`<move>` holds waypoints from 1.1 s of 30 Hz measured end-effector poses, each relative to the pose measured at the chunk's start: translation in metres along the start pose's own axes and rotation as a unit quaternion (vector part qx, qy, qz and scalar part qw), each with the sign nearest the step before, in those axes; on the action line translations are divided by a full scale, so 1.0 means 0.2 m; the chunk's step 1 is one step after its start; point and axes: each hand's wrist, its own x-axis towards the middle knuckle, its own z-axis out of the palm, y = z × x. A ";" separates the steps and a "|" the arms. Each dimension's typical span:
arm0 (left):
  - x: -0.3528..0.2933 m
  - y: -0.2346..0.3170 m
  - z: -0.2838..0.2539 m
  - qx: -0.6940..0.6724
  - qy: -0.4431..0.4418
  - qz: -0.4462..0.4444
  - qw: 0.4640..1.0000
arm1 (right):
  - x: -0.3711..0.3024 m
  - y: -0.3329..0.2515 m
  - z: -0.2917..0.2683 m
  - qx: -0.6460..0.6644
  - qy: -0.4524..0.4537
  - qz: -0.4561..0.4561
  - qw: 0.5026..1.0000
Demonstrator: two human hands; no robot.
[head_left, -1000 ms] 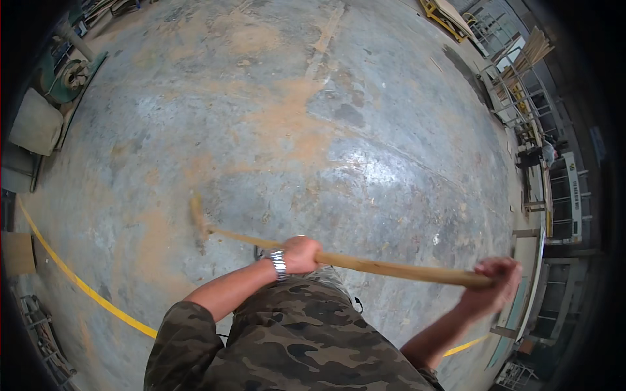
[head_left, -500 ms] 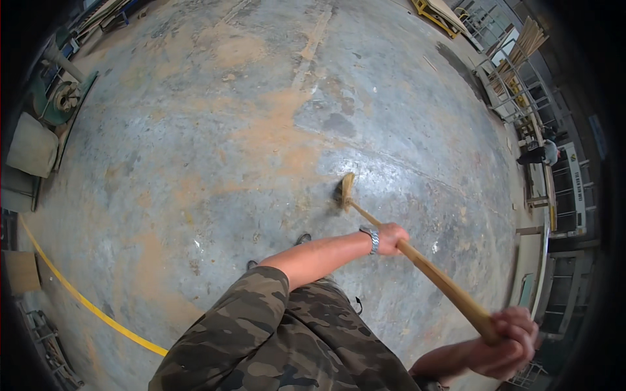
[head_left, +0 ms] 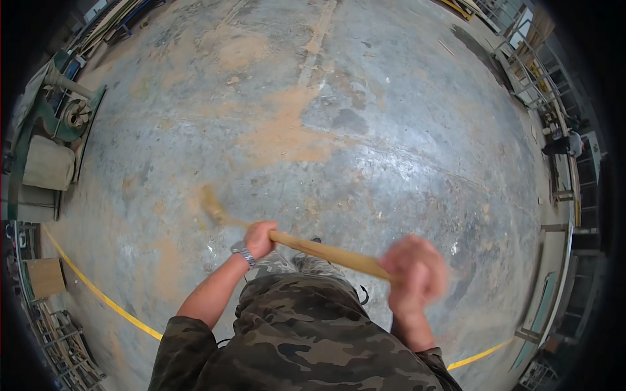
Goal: Sweeping dust and debris from a factory floor using a push broom.
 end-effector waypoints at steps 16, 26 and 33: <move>0.53 0.83 -0.26 -0.109 -0.284 0.178 0.936 | 0.55 -0.48 -0.43 -0.132 0.328 -0.076 0.932; 1.11 0.79 0.09 -0.278 -0.146 0.313 0.896 | 0.66 -0.44 0.37 -0.333 0.126 -0.273 0.894; 1.01 0.22 -0.24 -0.230 0.017 0.216 0.949 | 0.67 -0.25 0.62 -0.206 0.020 -0.238 0.949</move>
